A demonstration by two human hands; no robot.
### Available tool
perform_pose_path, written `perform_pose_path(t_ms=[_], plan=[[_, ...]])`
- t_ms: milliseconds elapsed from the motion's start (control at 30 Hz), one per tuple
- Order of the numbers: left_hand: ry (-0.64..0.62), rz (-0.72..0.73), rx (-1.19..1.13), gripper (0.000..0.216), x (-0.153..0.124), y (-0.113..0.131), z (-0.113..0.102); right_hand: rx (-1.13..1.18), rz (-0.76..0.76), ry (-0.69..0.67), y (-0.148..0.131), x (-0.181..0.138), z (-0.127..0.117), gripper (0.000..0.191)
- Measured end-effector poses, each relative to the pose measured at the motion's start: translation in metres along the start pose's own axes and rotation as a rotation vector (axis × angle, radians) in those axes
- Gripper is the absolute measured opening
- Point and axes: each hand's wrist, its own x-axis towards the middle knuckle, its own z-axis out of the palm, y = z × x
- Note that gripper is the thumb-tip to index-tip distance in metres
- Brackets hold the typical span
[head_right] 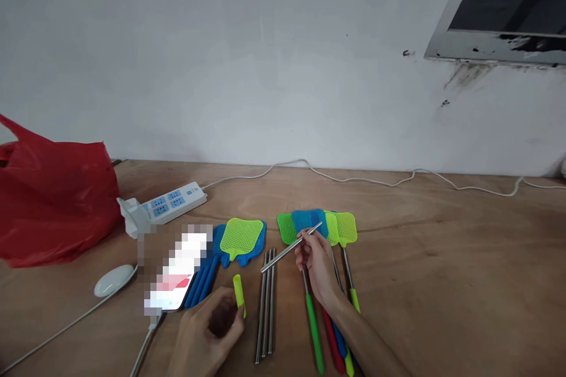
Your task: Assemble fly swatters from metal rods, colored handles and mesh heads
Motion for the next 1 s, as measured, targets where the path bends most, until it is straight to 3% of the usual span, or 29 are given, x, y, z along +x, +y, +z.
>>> perform_pose_path(t_ms=[233,600,1000], plan=[[0.11,0.079,0.068,0.016,-0.005,-0.01,0.011,0.188,0.021,0.038,-0.005,-0.006,0.002,0.032],[0.012,0.173,0.139,0.023,-0.003,-0.011,0.01,0.233,0.049,0.038,-0.008,-0.005,0.001,0.029],[-0.001,0.139,0.116,0.023,-0.002,-0.012,0.011,0.203,0.069,0.082,0.001,-0.008,0.001,0.03]])
